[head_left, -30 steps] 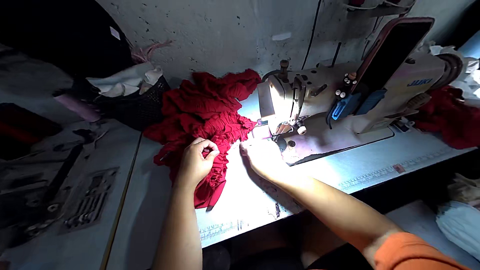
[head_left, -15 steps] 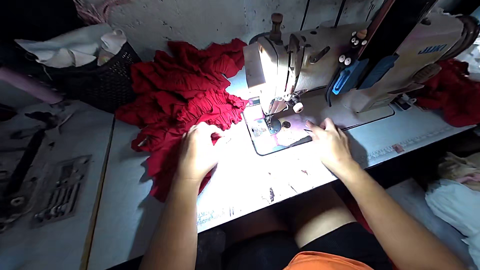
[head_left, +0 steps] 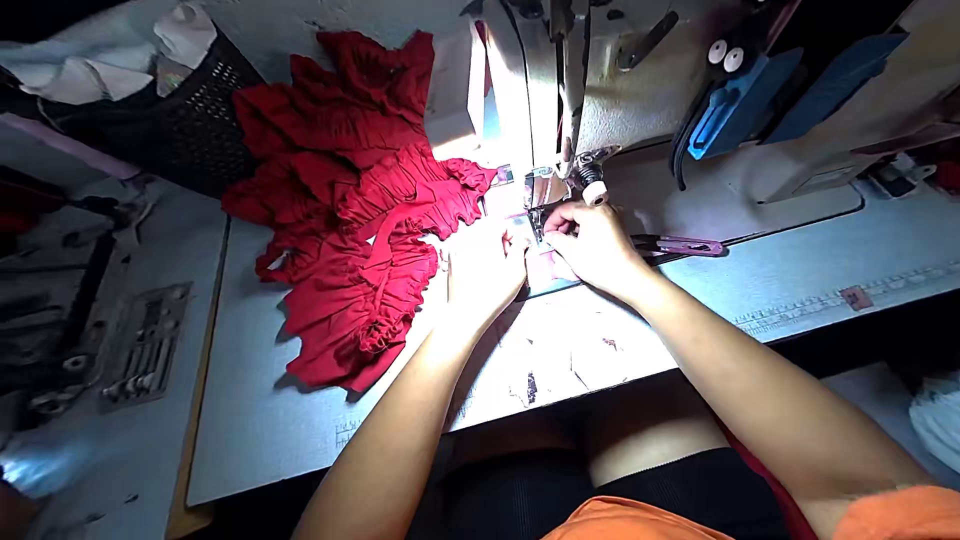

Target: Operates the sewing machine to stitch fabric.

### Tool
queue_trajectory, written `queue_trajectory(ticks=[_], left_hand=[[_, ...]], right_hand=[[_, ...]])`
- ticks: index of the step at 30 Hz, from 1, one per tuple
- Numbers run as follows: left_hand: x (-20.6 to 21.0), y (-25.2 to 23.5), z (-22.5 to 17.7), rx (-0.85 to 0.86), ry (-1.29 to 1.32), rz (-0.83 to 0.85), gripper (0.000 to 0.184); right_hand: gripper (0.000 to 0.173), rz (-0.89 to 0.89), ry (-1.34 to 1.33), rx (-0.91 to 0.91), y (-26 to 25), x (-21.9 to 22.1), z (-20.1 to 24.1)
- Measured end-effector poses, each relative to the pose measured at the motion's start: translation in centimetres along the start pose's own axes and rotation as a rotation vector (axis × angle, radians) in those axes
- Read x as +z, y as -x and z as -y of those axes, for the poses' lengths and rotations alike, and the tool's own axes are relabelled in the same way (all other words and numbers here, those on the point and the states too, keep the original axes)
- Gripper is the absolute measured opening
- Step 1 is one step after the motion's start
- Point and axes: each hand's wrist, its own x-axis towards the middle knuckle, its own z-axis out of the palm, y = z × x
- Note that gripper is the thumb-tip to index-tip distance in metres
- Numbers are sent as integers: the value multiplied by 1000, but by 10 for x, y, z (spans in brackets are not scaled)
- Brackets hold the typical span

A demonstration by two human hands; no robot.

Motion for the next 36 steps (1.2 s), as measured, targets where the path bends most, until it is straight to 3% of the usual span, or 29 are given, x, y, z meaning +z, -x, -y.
queue_trajectory(ticks=[4,8,12,18,22,25,28,32,36], left_hand=[[-27,19,18,-47,-226,-3,24],[-38,26,19,-127,-306,-70,27],[-35,24,0,-117,-174,-144,26],[-13,20,-22,14,270,-416,6],[4,10,-45,97,428,-711,7],[6,6,-65,121,550,-815,9],[14,6,-83,65,612,-864,9],[27,-1,-96,1,611,-1006,9],[39,-13,-100,-12,618,-1163,7]], right_hand=[[7,5,-21,-247,21,-5,-3],[12,-98,-14,-17,8,-13,-2],[18,-72,-64,161,-8,-2,-1],[7,-108,-159,133,-10,9,-2],[9,-86,-172,63,-8,8,-4],[14,-42,-110,-1,-6,4,-5],[13,-11,-41,-24,-3,-1,0],[25,-40,-19,-75,-1,1,-2],[23,-81,-24,-100,-11,25,-36]])
